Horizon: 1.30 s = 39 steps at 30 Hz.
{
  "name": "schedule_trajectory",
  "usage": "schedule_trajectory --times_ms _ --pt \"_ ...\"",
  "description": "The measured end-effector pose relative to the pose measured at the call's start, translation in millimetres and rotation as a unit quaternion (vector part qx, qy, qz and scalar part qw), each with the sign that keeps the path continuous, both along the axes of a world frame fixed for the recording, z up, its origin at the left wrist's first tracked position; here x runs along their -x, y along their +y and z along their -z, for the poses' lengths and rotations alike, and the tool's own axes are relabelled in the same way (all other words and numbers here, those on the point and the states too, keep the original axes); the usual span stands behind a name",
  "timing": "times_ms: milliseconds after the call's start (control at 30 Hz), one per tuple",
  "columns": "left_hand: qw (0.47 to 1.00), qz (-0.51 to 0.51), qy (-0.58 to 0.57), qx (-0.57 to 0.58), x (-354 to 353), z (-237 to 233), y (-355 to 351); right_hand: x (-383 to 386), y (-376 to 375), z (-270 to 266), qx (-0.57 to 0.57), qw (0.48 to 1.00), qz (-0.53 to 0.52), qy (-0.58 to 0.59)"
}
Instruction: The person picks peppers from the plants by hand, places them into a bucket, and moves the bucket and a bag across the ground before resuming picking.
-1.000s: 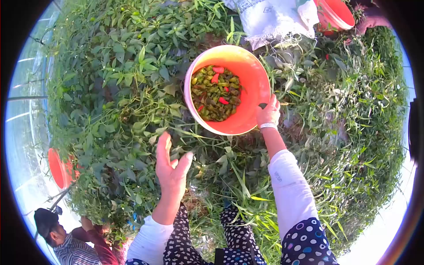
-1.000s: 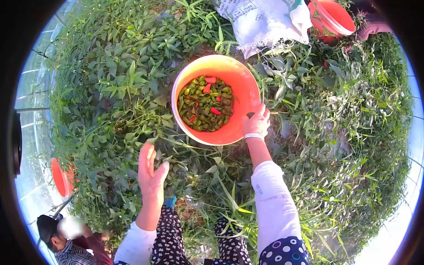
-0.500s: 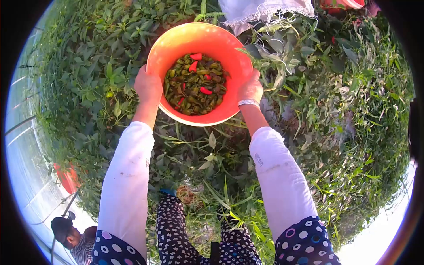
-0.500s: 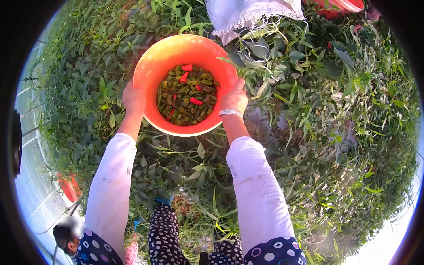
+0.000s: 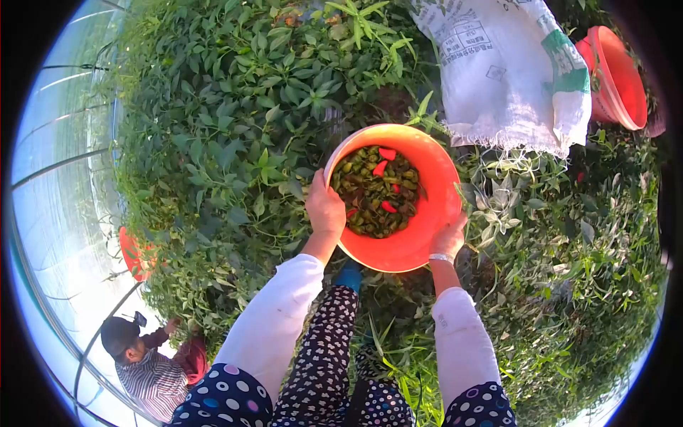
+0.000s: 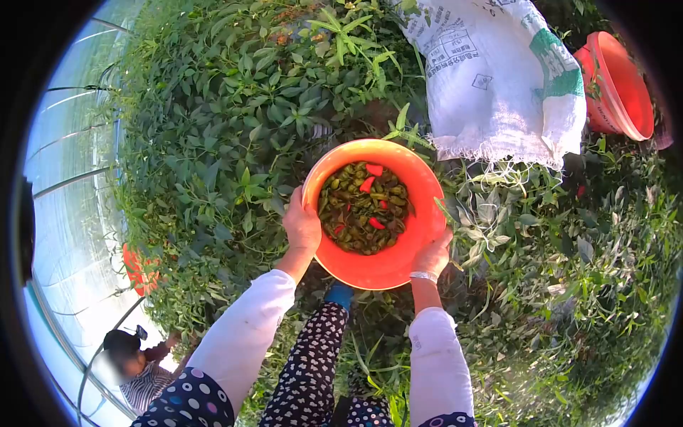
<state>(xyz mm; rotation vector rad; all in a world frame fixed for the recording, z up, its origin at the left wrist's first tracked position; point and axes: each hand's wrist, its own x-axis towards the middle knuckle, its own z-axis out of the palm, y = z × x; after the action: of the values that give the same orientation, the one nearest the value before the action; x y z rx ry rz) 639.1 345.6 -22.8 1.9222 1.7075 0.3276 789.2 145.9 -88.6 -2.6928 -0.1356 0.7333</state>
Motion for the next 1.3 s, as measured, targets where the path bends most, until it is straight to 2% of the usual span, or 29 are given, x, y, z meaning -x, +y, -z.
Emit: schedule_trajectory --times_ms 33,100,167,200,233,300,333,400,467,633,667,700,767,833,900,967,1000,1067,1133,1167,1200,1233,1267,1300 --pt "1.000 0.007 0.000 0.002 -2.1 -1.1 -4.2 -1.3 -9.2 -1.8 -0.011 1.000 -0.007 -0.025" --pt "0.999 0.006 -0.029 0.027 -3.8 -2.2 -3.4 -7.5 4.0 -21.9 0.067 0.997 -0.015 0.036" --pt "0.999 0.018 -0.038 0.011 -7.4 -4.1 -2.9 -4.3 -3.8 -6.7 0.030 0.999 -0.020 -0.033" --pt "0.999 0.030 -0.004 0.011 -9.2 -6.5 -1.6 -7.2 -4.8 -4.5 0.059 0.997 0.011 0.045" --pt "0.999 0.035 -0.007 0.017 -12.2 -8.2 2.2 -10.2 -2.0 -0.2 0.065 0.997 0.017 0.041" --pt "0.998 0.037 -0.023 0.048 -19.1 -12.6 -0.7 -12.0 -10.8 1.6 0.047 0.997 -0.054 -0.005" --pt "0.998 0.032 -0.034 0.051 -22.9 -11.9 -1.5 -19.8 -5.4 -5.9 0.060 0.997 -0.019 0.054" --pt "0.998 0.040 -0.005 0.053 -35.1 -14.4 -4.1 -27.5 -6.8 -1.9 0.166 0.978 -0.124 0.008" --pt "0.997 0.034 0.033 0.057 -45.7 -20.7 -3.0 -36.3 -4.1 0.3 0.164 0.981 -0.099 0.007" --pt "0.998 0.030 0.039 0.047 -63.5 -20.3 -5.1 -43.7 -6.2 0.4 0.232 0.953 -0.196 -0.009" --pt "0.997 0.028 0.038 0.054 -63.8 -21.9 -3.8 -45.5 -2.5 -2.4 0.191 0.977 -0.095 0.020" --pt "0.997 0.027 0.041 0.062 -61.1 -24.9 -3.8 -39.1 -8.9 1.3 0.195 0.977 -0.087 0.024" --pt "0.997 0.020 0.049 0.058 -57.8 -19.9 -1.9 -32.3 -12.5 18.0 0.239 0.961 -0.140 0.018" --pt "0.997 0.016 0.023 0.068 -54.0 -18.9 -4.5 -36.5 -7.4 4.2 0.201 0.972 -0.109 0.043" --pt "0.999 0.038 0.003 0.037 -58.6 -19.8 -2.9 -44.5 -0.7 1.0 0.222 0.966 -0.087 0.102" --pt "0.997 0.019 0.053 0.060 -67.2 -23.6 0.1 -27.2 -43.9 73.0 0.258 0.927 -0.272 -0.005" --pt "0.998 0.013 0.049 0.048 -68.4 -23.4 5.2 -45.5 -27.0 42.7 0.241 0.932 -0.266 0.052" --pt "0.990 0.001 0.098 0.105 -67.0 -19.5 17.6 -70.5 -1.1 -1.6 0.167 0.947 -0.239 0.135" --pt "0.991 0.003 0.069 0.113 -40.7 0.9 26.5 -92.2 23.1 -56.8 0.027 0.965 -0.222 0.135" --pt "0.990 0.013 0.047 0.135 -22.9 2.7 30.0 -104.5 36.9 -96.1 -0.060 0.972 -0.203 0.103" --pt "0.977 0.032 0.023 0.210 -10.9 -5.2 34.8 -118.4 49.4 -139.0 -0.142 0.971 -0.187 0.043" --pt "0.979 0.026 0.018 0.204 -10.4 -16.1 34.0 -135.0 60.2 -179.8 -0.191 0.971 -0.142 -0.008" --pt "0.973 0.061 0.053 0.216 -12.6 -29.1 28.3 -154.5 69.3 -208.1 -0.216 0.948 -0.154 -0.177" --pt "0.964 0.096 0.088 0.231 -14.8 -38.9 19.8 -177.2 77.5 -233.6 -0.202 0.938 -0.108 -0.262"
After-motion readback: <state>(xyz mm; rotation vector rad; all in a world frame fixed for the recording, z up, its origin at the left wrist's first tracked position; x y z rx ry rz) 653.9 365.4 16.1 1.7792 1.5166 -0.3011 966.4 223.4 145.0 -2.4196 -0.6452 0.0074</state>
